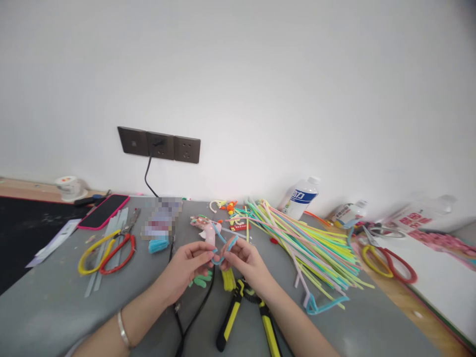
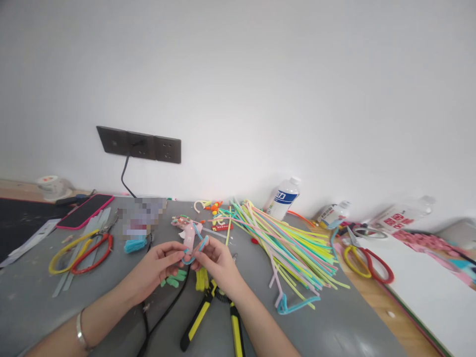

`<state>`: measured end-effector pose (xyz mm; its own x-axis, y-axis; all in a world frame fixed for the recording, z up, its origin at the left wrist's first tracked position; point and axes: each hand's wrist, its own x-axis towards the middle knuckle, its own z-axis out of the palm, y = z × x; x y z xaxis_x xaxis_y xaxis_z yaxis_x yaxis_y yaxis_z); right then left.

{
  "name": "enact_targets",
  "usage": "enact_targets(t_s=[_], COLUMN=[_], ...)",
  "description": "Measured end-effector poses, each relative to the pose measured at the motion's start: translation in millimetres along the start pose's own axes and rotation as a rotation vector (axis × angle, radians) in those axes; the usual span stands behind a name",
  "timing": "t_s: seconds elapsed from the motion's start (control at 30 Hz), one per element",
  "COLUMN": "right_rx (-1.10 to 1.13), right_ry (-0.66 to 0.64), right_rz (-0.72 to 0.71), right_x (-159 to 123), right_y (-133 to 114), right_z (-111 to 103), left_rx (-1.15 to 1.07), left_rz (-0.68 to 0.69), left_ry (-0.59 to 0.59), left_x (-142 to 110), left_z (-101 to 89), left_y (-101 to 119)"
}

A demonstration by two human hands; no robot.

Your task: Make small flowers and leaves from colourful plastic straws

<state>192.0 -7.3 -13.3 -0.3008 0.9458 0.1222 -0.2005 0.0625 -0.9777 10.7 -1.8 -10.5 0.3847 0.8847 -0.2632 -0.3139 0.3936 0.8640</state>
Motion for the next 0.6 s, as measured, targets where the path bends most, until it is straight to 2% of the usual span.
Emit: enact_targets(t_s=[0.13, 0.37, 0.6], right_rx=[0.001, -0.022, 0.028], right_ry=[0.038, 0.032, 0.105], right_rz=[0.007, -0.008, -0.003], right_x=[-0.3, -2.3, -1.5], right_y=[1.2, 1.9, 2.8], right_z=[0.2, 4.4, 2.8], left_rx=[0.004, 0.056, 0.099], left_rz=[0.009, 0.004, 0.023], left_ry=[-0.006, -0.049, -0.046], left_x=[-0.4, -1.4, -1.0], left_z=[2.0, 3.8, 2.1], left_y=[0.4, 0.9, -1.3])
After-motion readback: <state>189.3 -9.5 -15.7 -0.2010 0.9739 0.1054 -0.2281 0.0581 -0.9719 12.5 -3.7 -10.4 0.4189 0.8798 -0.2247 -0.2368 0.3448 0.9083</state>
